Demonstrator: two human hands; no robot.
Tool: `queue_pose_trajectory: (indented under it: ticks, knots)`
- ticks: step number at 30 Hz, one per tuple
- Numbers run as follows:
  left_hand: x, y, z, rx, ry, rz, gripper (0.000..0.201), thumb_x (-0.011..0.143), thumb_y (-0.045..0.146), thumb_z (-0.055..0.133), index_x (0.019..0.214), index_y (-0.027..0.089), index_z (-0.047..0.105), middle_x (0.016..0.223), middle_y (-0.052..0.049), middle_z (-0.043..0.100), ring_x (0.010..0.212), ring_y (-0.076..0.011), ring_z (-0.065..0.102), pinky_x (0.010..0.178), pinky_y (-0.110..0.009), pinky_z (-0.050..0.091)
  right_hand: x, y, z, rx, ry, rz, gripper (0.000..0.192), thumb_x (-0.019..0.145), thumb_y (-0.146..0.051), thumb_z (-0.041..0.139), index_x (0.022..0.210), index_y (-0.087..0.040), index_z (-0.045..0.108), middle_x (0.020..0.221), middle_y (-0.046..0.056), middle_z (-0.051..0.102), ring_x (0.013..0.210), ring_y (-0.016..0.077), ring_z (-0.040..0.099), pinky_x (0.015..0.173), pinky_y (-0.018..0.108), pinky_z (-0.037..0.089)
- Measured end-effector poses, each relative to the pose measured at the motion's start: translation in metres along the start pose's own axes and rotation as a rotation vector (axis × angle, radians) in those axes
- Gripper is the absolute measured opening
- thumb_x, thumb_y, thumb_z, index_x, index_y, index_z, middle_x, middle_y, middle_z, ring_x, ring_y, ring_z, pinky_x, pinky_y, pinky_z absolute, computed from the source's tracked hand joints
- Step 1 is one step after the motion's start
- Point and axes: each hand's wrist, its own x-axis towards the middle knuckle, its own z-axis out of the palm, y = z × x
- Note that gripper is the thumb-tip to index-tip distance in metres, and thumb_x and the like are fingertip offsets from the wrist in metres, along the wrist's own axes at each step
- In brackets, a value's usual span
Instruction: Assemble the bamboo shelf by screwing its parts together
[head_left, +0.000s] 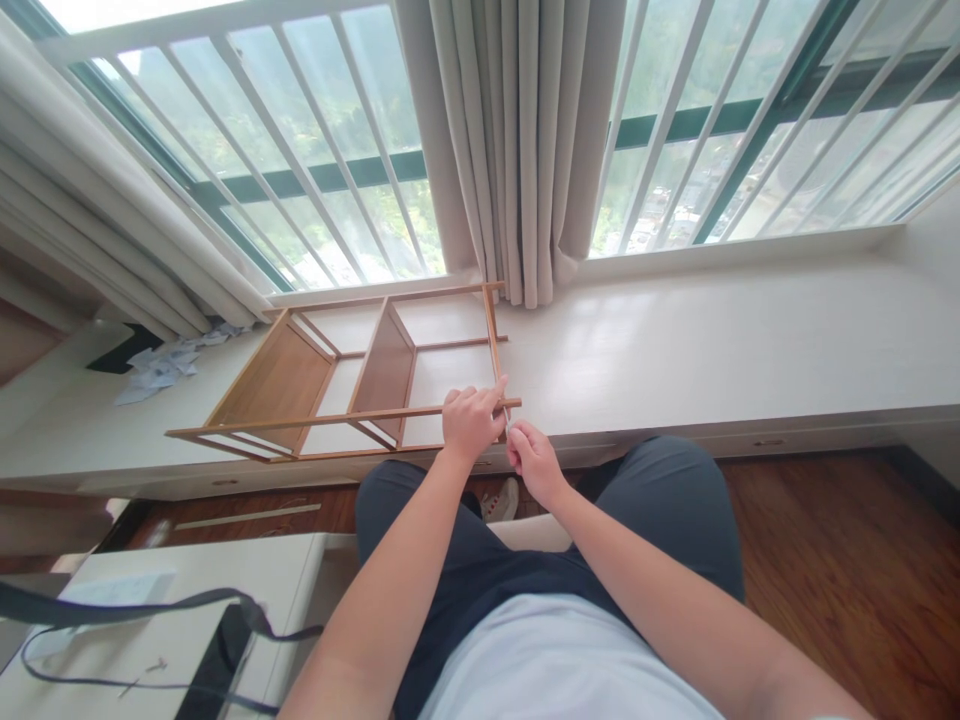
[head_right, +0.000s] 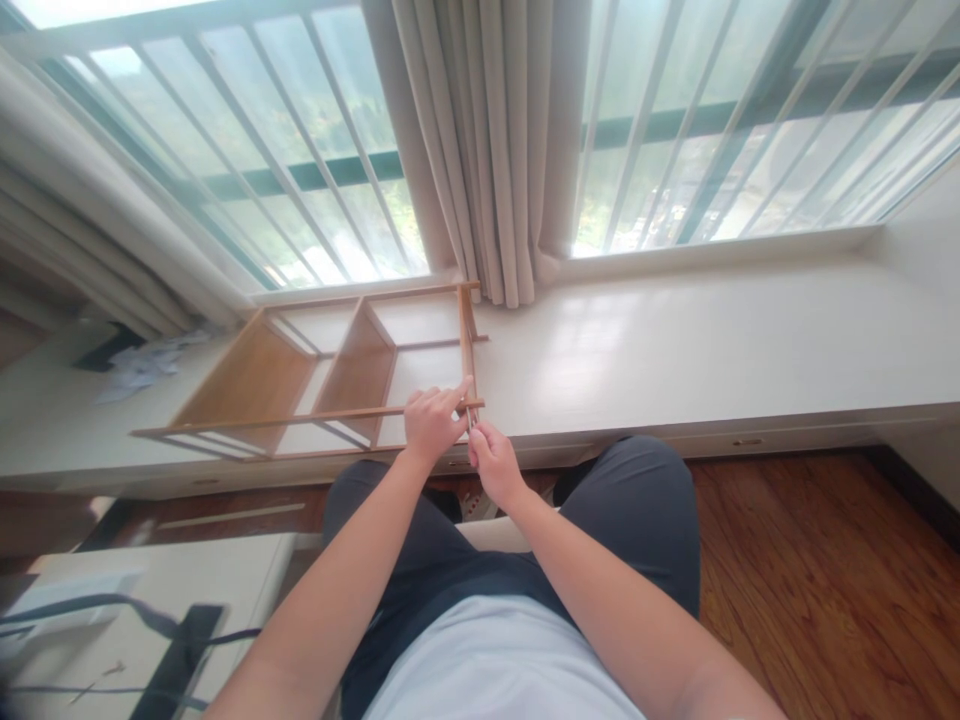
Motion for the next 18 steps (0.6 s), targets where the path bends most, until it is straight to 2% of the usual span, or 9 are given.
queue_pose_trajectory:
  ticks: [18]
  knots:
    - [0.0006, 0.0019, -0.0019, -0.010, -0.012, -0.017, 0.054, 0.090, 0.037, 0.062, 0.144, 0.029, 0.058, 0.090, -0.006, 0.076, 0.090, -0.0263, 0.064, 0.084, -0.041, 0.036, 0.0031, 0.0086, 0.0081, 0.342, -0.083, 0.161, 0.039, 0.092, -0.053, 0.047, 0.069, -0.022, 0.048, 0.046, -0.005, 0.049, 0.037, 0.0078, 0.035, 0.037, 0.021, 0.021]
